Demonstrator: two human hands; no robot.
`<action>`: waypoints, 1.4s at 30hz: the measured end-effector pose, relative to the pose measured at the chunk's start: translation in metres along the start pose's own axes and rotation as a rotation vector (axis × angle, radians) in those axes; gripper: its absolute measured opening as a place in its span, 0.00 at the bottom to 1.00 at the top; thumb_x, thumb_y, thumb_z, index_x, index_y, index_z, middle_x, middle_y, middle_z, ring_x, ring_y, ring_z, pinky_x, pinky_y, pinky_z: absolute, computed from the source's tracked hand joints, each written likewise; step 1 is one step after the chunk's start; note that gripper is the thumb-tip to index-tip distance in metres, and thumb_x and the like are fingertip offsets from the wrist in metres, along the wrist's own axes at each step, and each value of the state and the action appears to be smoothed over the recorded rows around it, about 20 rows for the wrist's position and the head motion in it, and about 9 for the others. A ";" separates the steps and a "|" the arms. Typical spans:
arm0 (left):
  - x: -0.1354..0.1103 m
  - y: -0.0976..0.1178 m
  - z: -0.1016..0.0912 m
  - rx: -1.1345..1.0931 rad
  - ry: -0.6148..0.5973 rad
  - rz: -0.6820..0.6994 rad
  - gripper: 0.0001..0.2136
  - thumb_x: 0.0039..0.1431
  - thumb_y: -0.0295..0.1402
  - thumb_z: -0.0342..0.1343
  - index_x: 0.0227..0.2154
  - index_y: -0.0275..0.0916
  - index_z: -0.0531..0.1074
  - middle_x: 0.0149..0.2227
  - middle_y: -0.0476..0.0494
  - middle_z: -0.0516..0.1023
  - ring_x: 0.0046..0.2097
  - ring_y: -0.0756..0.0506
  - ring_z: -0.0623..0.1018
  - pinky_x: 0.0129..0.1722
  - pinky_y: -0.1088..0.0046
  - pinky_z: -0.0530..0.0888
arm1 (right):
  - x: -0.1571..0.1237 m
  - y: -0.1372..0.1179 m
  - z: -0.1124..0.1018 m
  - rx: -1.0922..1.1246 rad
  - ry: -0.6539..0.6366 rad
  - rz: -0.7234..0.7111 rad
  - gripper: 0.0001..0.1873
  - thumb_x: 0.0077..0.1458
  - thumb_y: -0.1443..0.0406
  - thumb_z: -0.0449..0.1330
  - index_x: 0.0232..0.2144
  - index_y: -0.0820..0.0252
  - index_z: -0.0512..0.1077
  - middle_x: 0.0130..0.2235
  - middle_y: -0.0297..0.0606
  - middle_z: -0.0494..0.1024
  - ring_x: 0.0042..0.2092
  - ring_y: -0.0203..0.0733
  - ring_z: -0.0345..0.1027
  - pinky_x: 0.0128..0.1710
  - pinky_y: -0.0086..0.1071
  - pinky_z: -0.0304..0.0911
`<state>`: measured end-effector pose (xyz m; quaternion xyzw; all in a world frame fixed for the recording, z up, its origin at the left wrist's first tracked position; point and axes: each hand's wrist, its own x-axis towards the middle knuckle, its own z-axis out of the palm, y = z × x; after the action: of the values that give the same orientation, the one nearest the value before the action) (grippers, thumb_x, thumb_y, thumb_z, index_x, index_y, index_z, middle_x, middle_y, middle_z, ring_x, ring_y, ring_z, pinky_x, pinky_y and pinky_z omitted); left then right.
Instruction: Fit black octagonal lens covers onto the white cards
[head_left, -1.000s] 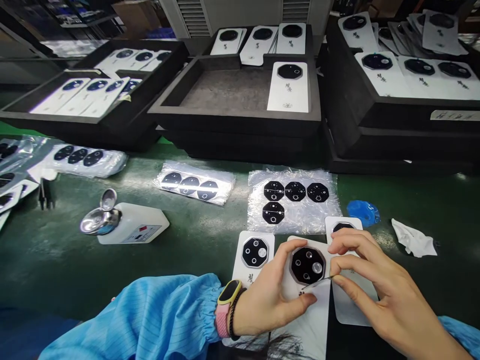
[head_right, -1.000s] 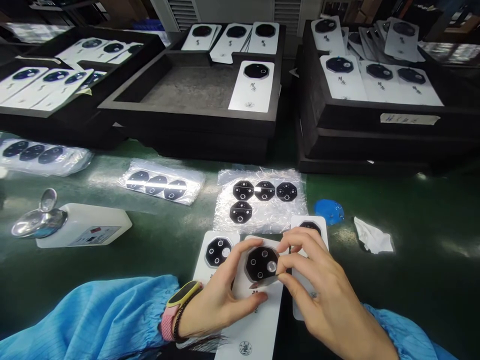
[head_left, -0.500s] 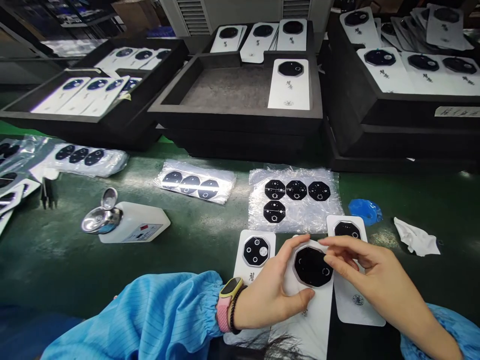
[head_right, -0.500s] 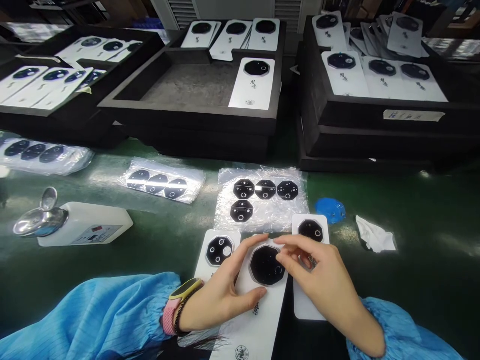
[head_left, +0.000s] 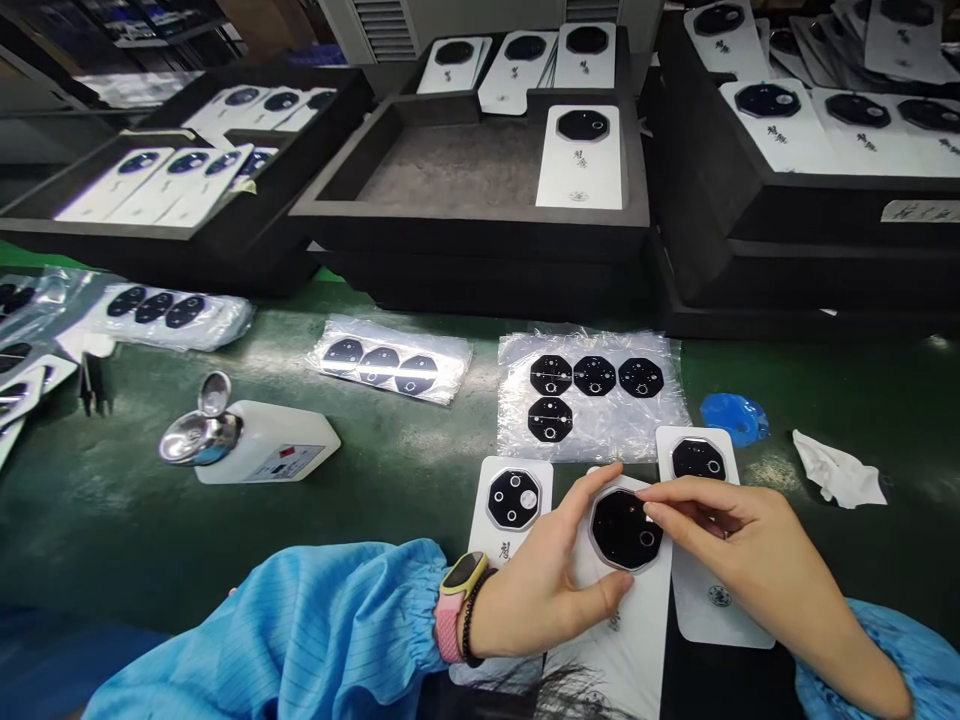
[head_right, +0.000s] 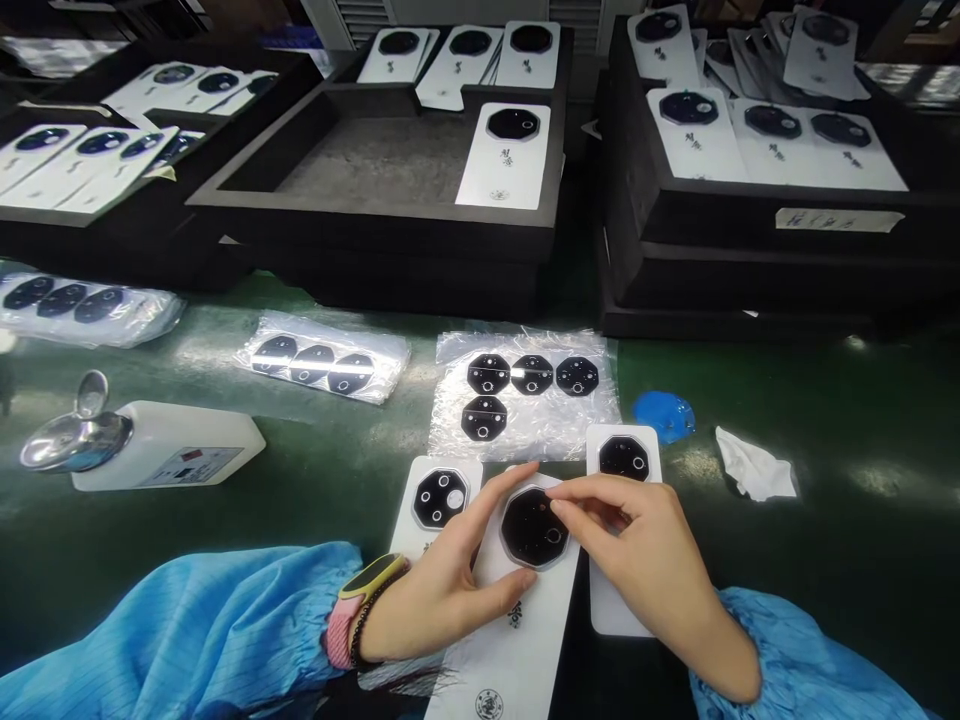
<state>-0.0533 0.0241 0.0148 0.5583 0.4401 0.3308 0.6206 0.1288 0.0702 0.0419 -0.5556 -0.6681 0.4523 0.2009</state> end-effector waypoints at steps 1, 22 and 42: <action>0.000 0.000 0.000 0.001 0.001 0.005 0.32 0.53 0.26 0.56 0.60 0.38 0.51 0.61 0.40 0.61 0.62 0.40 0.60 0.61 0.61 0.61 | 0.000 0.000 0.000 -0.002 0.000 -0.003 0.10 0.50 0.57 0.60 0.30 0.51 0.80 0.22 0.31 0.78 0.24 0.37 0.70 0.23 0.27 0.66; -0.001 -0.002 0.001 0.017 0.006 0.014 0.32 0.54 0.26 0.56 0.60 0.40 0.50 0.62 0.42 0.60 0.63 0.41 0.59 0.61 0.63 0.61 | 0.000 -0.001 0.001 -0.002 0.038 -0.029 0.10 0.49 0.58 0.59 0.26 0.54 0.79 0.18 0.31 0.73 0.21 0.35 0.64 0.21 0.26 0.63; -0.002 -0.002 0.000 0.035 0.009 0.024 0.31 0.55 0.26 0.55 0.60 0.40 0.51 0.62 0.42 0.59 0.63 0.39 0.58 0.61 0.60 0.61 | -0.001 -0.006 0.005 -0.049 0.119 -0.155 0.10 0.51 0.61 0.58 0.25 0.54 0.79 0.17 0.31 0.69 0.19 0.34 0.59 0.18 0.26 0.58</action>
<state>-0.0540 0.0214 0.0129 0.5730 0.4418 0.3329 0.6047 0.1219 0.0671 0.0442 -0.5330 -0.7068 0.3851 0.2610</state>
